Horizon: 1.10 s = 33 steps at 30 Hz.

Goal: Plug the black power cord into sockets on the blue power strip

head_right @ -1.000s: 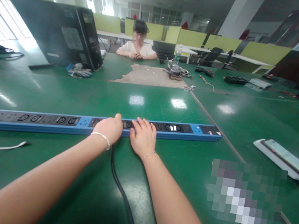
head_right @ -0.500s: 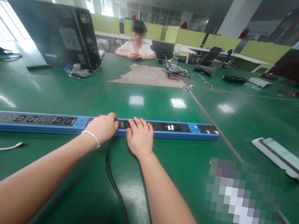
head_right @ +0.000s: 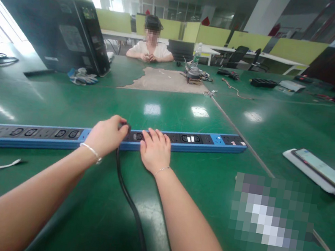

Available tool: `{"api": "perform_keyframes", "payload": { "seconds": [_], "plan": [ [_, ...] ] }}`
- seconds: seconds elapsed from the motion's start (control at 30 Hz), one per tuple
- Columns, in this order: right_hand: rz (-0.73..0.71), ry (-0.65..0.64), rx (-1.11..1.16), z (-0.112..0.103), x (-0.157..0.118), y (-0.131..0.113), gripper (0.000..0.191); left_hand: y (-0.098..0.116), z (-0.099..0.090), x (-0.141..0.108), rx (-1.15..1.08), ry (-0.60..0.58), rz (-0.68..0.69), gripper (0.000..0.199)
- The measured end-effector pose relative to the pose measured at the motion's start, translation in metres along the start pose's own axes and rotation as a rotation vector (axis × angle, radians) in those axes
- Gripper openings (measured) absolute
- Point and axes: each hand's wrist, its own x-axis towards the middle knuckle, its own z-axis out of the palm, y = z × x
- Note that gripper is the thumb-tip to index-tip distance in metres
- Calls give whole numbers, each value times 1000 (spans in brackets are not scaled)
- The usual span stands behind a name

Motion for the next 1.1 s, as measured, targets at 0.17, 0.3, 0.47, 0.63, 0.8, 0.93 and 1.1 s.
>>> {"api": "perform_keyframes", "payload": {
  "seconds": [0.17,0.3,0.47,0.63,0.8,0.93,1.1],
  "plan": [
    [-19,-24,-19,-1,1,1,41,4,-61,1,-58,116,44,33],
    [-30,-17,-35,0,1,2,41,-35,-76,-12,-35,59,-40,39],
    [-40,13,-29,2,1,3,40,-115,-59,-36,-93,10,-186,39],
    [-28,34,-29,4,2,2,38,-160,-40,-55,-398,111,-293,41],
    [-31,29,-32,4,2,3,38,-155,-20,-47,-373,120,-299,40],
    [-33,31,-38,5,2,4,38,-140,-15,-31,-148,63,-271,36],
    [-34,35,-35,7,2,4,38,-126,-20,-21,29,-9,-251,33]
  ]
}}
